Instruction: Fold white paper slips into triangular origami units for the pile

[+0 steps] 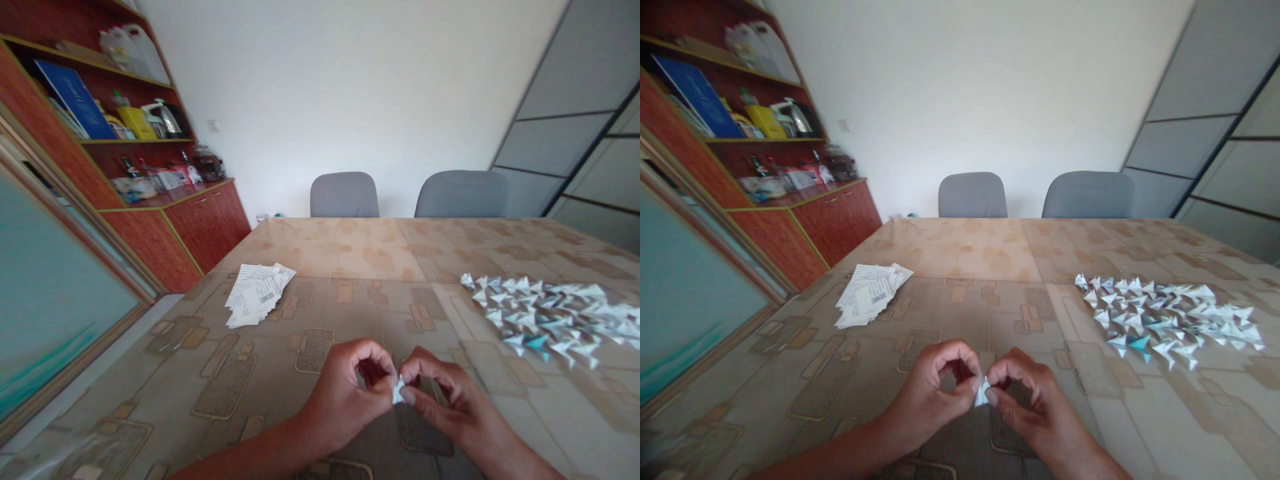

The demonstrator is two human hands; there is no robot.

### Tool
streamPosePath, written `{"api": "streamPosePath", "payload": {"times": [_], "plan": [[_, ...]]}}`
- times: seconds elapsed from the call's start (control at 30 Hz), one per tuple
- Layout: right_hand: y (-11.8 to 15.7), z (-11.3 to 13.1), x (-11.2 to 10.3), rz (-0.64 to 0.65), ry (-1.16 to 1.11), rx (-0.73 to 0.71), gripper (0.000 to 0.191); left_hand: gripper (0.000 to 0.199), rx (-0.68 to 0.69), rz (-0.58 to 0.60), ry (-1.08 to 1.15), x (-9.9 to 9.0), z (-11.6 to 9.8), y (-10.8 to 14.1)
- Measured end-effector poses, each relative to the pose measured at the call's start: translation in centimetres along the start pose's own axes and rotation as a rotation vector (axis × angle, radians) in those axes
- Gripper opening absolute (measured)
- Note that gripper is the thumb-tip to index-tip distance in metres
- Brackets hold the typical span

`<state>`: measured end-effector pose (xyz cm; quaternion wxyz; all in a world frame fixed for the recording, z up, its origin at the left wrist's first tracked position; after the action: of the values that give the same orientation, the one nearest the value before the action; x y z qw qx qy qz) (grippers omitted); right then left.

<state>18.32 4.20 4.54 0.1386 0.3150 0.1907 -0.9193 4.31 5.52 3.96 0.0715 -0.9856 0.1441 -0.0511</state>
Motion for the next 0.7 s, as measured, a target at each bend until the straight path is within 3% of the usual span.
{"api": "streamPosePath", "payload": {"times": [0.27,0.57,0.7], "plan": [[-0.1,-0.3,0.1,0.029,-0.041,0.043,0.022,0.004,-0.137,0.045,0.178,0.1,0.9,-0.2],[0.0,-0.9,0.8,0.057,-0.129,0.057,0.026,0.004,-0.079,-0.021,0.135,-0.1,1.0,-0.2],[-0.1,-1.1,1.1,0.071,-0.202,0.082,0.028,0.005,-0.125,0.045,0.246,0.1,1.3,0.0]]}}
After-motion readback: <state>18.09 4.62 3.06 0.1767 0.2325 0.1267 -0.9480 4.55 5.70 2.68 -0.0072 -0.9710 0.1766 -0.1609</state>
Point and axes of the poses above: each hand's wrist, its own y-axis away from the middle knuckle, its own x-axis out of the palm, z = x × y, the point moved 6 cm from there along -y, towards the middle knuckle, and after that the axes turned 13 degrees about y, right-handed, at the moved point
